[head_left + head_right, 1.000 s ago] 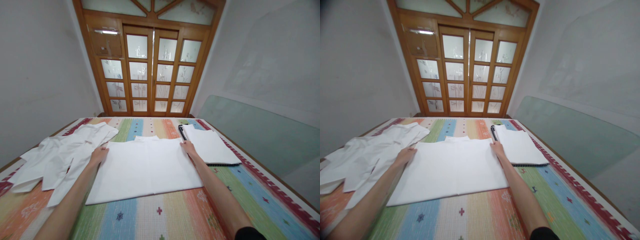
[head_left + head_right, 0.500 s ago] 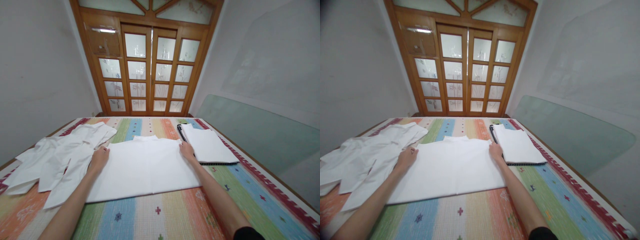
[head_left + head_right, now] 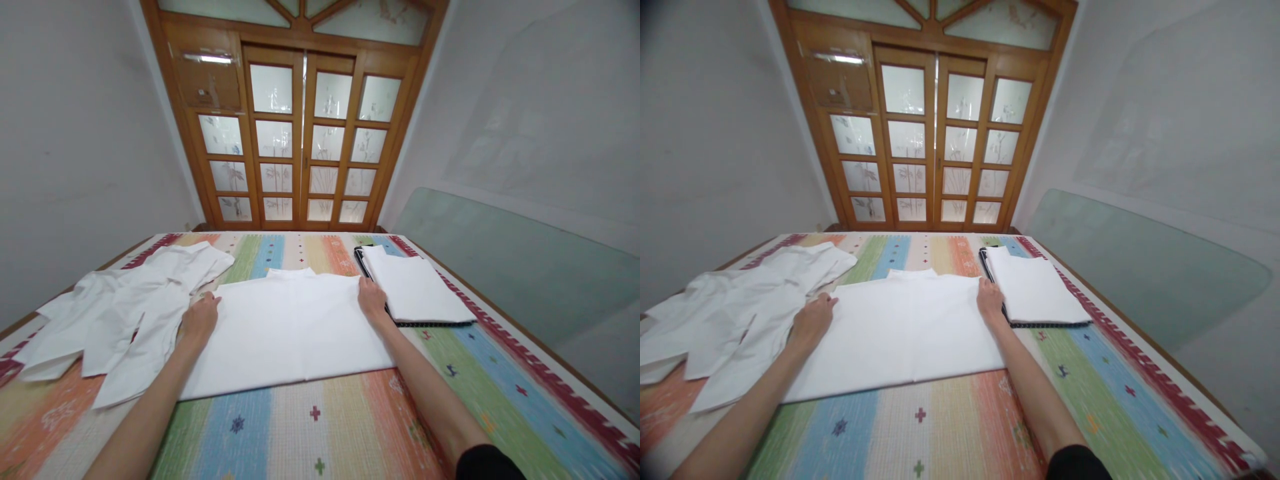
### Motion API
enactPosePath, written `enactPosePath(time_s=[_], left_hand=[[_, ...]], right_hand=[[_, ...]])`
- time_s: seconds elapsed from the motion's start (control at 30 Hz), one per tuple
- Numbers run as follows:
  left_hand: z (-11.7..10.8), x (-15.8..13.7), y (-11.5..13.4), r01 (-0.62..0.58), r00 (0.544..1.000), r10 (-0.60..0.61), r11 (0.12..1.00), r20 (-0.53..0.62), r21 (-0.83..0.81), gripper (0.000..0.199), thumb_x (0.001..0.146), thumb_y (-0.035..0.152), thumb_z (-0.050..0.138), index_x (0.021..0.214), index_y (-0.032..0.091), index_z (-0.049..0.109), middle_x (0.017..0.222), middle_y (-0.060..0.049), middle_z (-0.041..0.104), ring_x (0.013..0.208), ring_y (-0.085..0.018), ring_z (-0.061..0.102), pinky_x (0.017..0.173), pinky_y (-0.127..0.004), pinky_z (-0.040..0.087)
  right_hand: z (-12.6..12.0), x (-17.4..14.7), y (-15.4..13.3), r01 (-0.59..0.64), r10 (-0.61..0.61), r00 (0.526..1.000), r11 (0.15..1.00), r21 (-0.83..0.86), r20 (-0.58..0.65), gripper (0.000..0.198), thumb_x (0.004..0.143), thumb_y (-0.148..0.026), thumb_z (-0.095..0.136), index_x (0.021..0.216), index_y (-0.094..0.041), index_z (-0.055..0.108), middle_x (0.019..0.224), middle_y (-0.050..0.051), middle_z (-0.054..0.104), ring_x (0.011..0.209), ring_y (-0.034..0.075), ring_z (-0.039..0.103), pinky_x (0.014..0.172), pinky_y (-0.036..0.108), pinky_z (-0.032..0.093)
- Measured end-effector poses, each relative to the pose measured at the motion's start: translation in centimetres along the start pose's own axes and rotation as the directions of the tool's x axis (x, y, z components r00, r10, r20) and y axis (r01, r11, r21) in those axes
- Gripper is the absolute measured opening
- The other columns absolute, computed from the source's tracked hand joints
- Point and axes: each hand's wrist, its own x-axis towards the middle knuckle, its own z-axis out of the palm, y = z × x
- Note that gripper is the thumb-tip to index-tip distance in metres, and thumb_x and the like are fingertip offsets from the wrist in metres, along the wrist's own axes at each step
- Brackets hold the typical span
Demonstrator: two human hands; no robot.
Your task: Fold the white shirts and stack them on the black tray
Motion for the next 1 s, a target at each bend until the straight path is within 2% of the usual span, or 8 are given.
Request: enactPosePath(time_s=[0.17, 0.33, 0.47, 0.53, 0.6, 0.7, 0.83, 1.0], left_hand=[[-0.1, 0.6, 0.9, -0.126, 0.986, 0.135, 0.988, -0.095, 0.093, 0.035, 0.091, 0.011, 0.029, 0.103, 0.007, 0.061, 0.105, -0.022, 0.063, 0.102, -0.031, 0.060, 0.078, -0.037, 0.048], [-0.2, 0.7, 6.8, -0.277, 0.951, 0.269, 0.960, -0.154, -0.039, 0.032, 0.090, 0.021, 0.038, 0.108, 0.008, 0.061, 0.109, -0.018, 0.065, 0.106, -0.028, 0.058, 0.087, -0.037, 0.046], [1.1, 0.2, 12.5, -0.515, 0.840, 0.476, 0.851, -0.260, -0.108, 0.035, 0.093, 0.024, 0.035, 0.113, 0.011, 0.061, 0.124, -0.016, 0.062, 0.118, -0.025, 0.054, 0.096, -0.037, 0.044], [2.2, 0.0, 14.2, -0.600, 0.786, 0.557, 0.792, -0.268, -0.112, 0.038, 0.092, 0.019, 0.035, 0.121, 0.009, 0.058, 0.132, -0.016, 0.058, 0.126, -0.025, 0.050, 0.103, -0.037, 0.040], [3.3, -0.1, 14.8, -0.639, 0.764, 0.605, 0.758, -0.225, -0.133, 0.043, 0.089, 0.015, 0.036, 0.128, 0.008, 0.054, 0.136, -0.015, 0.055, 0.129, -0.024, 0.046, 0.106, -0.037, 0.037], [4.3, -0.1, 14.6, -0.623, 0.782, 0.603, 0.762, -0.158, -0.178, 0.048, 0.090, 0.015, 0.033, 0.135, 0.010, 0.048, 0.140, -0.014, 0.051, 0.133, -0.022, 0.043, 0.109, -0.038, 0.034], [4.4, -0.1, 14.1, -0.577, 0.816, 0.570, 0.789, -0.096, -0.214, 0.050, 0.095, 0.024, 0.027, 0.142, 0.011, 0.041, 0.146, -0.012, 0.044, 0.137, -0.022, 0.036, 0.112, -0.042, 0.029], [3.7, 0.3, 13.3, -0.497, 0.860, 0.510, 0.831, -0.013, -0.249, 0.053, 0.098, 0.035, 0.019, 0.145, 0.017, 0.037, 0.151, -0.007, 0.036, 0.141, -0.022, 0.028, 0.114, -0.047, 0.024]], right_hand=[[-0.5, 0.2, -1.8, 0.079, -0.074, 0.992, 0.996, 0.049, -0.098, 0.040, 0.090, -0.008, 0.030, 0.116, -0.009, 0.060, 0.120, 0.021, 0.056, 0.112, 0.032, 0.048, 0.090, 0.042, 0.038], [0.1, 0.5, -8.2, 0.122, -0.068, 0.983, 0.936, 0.331, -0.171, 0.040, 0.095, -0.023, 0.032, 0.119, -0.010, 0.060, 0.134, 0.017, 0.052, 0.126, 0.028, 0.042, 0.103, 0.043, 0.033], [0.9, -0.1, -14.1, 0.341, -0.230, 0.935, 0.787, 0.514, -0.268, 0.045, 0.097, -0.027, 0.027, 0.128, -0.009, 0.055, 0.142, 0.013, 0.047, 0.134, 0.023, 0.037, 0.111, 0.041, 0.029], [1.2, -0.8, -15.9, 0.437, -0.342, 0.899, 0.726, 0.530, -0.274, 0.048, 0.098, -0.027, 0.024, 0.130, -0.008, 0.054, 0.144, 0.014, 0.044, 0.137, 0.021, 0.033, 0.112, 0.040, 0.028], [1.6, -1.6, -16.7, 0.513, -0.456, 0.856, 0.693, 0.507, -0.243, 0.049, 0.099, -0.025, 0.021, 0.132, -0.006, 0.052, 0.144, 0.014, 0.045, 0.138, 0.020, 0.032, 0.113, 0.038, 0.027], [1.9, -2.4, -16.5, 0.532, -0.534, 0.834, 0.717, 0.451, -0.136, 0.050, 0.100, -0.027, 0.021, 0.139, -0.008, 0.045, 0.145, 0.014, 0.044, 0.138, 0.021, 0.033, 0.113, 0.042, 0.027], [1.8, -2.3, -15.2, 0.455, -0.502, 0.865, 0.798, 0.394, 0.018, 0.052, 0.100, -0.041, 0.023, 0.147, -0.019, 0.034, 0.152, 0.010, 0.031, 0.141, 0.026, 0.026, 0.113, 0.047, 0.023], [1.4, -1.3, -13.2, 0.383, -0.453, 0.875, 0.862, 0.332, 0.168, 0.060, 0.098, -0.051, 0.020, 0.150, -0.022, 0.026, 0.157, 0.007, 0.018, 0.145, 0.024, 0.014, 0.115, 0.046, 0.013]])
